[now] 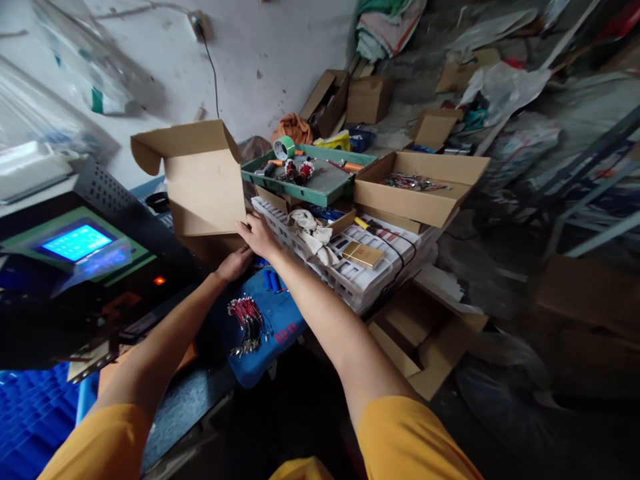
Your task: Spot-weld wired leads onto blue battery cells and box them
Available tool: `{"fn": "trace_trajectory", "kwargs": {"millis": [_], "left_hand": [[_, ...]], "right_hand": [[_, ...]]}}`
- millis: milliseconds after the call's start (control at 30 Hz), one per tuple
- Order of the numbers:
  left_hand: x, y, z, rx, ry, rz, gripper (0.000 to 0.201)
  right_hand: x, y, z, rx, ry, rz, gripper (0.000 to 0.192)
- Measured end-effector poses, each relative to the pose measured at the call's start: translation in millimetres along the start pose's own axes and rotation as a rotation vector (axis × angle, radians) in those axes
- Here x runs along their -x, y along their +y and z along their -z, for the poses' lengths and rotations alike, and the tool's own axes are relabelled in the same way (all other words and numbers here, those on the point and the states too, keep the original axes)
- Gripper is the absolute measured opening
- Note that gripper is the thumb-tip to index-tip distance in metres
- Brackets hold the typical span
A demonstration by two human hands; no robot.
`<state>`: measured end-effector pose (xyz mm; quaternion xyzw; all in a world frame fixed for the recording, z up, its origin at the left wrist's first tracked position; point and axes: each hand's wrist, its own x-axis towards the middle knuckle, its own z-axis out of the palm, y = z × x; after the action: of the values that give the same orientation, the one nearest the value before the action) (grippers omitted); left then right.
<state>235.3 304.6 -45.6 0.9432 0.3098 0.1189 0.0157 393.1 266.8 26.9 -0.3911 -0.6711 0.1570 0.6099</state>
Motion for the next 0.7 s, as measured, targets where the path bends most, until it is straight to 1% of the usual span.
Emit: {"fn": "trace_trajectory", "kwargs": {"millis": [67, 100, 167, 300, 400, 500, 567, 600, 633, 700], "left_hand": [[2.2, 1.9, -3.6, 0.083, 0.095, 0.085, 0.038], [3.6, 2.9, -3.9, 0.107, 0.110, 0.121, 0.035], [6.7, 5.3, -2.8, 0.127, 0.086, 0.163, 0.031], [10.6, 13.9, 2.5, 0.125, -0.006, 0.161, 0.043], [11.8, 23.5, 8.1, 0.121, -0.025, 0.213, 0.046], [15.7, 37.6, 15.7, 0.130, 0.031, 0.300, 0.045], [20.6, 51.0, 20.1, 0.178, 0.082, 0.406, 0.038], [23.3, 58.9, 21.6, 0.215, 0.087, 0.470, 0.034], [25.8, 67.2, 22.2, 0.255, 0.069, 0.532, 0.030], [28.9, 83.6, 21.6, 0.308, -0.017, 0.624, 0.028]], "right_hand": [[0.4, 0.4, -0.3, 0.011, -0.003, -0.017, 0.026], [0.5, 0.5, -0.5, 0.014, -0.005, -0.025, 0.026], [0.7, 0.9, -0.9, 0.013, -0.009, -0.027, 0.026], [0.6, 1.3, -1.5, 0.012, -0.007, -0.014, 0.027], [0.4, 1.3, -1.6, 0.012, 0.004, -0.005, 0.029], [-0.1, 1.7, -1.6, 0.011, 0.001, -0.003, 0.031], [-0.7, 1.8, -1.4, 0.018, 0.003, -0.008, 0.032], [-1.1, 1.5, -1.3, 0.020, 0.004, -0.011, 0.033], [-1.6, 0.8, -1.1, 0.021, 0.004, -0.012, 0.034], [-2.4, -1.6, -0.5, 0.019, -0.001, -0.011, 0.035]]}}
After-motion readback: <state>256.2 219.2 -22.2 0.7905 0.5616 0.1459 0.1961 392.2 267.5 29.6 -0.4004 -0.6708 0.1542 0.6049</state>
